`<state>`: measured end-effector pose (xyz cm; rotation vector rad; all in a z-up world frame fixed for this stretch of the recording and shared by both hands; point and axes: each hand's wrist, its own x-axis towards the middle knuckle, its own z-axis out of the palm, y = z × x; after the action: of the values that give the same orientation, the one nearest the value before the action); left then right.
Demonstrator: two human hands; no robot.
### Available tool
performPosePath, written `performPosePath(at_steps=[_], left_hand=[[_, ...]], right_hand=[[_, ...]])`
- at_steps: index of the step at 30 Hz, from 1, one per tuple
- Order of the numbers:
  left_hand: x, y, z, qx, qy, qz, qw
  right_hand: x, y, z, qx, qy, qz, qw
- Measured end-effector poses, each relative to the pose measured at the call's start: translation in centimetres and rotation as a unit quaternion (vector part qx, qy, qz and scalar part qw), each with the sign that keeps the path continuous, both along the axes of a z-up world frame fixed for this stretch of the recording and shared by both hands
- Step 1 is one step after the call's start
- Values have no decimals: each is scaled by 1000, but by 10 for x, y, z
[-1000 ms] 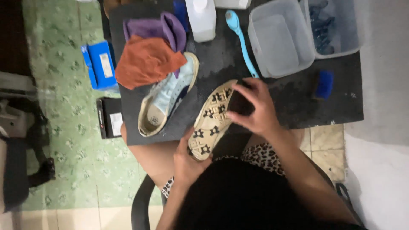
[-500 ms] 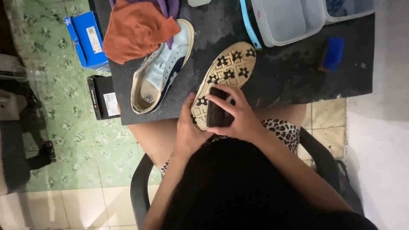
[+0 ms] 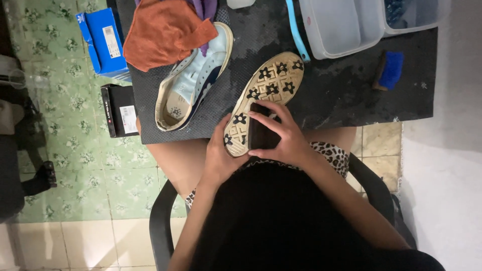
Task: Scrubbing and cleaning the sole of a sneaker using a brush and a cloth at a workbench.
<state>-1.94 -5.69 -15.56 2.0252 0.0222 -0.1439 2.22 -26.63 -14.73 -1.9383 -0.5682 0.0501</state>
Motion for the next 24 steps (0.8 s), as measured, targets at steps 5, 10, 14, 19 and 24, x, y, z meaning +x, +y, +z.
performPosePath(at_steps=[5, 10, 14, 19, 24], left_hand=[[0, 2, 2, -9, 4, -7, 1000], [3, 2, 9, -3, 31, -14, 999], [3, 4, 7, 0, 37, -17, 999], [10, 23, 58, 35, 29, -52, 998], [-4, 49, 99, -36, -17, -3, 999]], right_hand=[[-2, -1, -2, -3, 10, -4, 1000], [-1, 1, -1, 0, 5, -4, 1000], [0, 3, 0, -7, -8, -8, 1000], [-1, 2, -2, -4, -6, -4, 1000], [0, 1, -3, 10, 4, -3, 1000]])
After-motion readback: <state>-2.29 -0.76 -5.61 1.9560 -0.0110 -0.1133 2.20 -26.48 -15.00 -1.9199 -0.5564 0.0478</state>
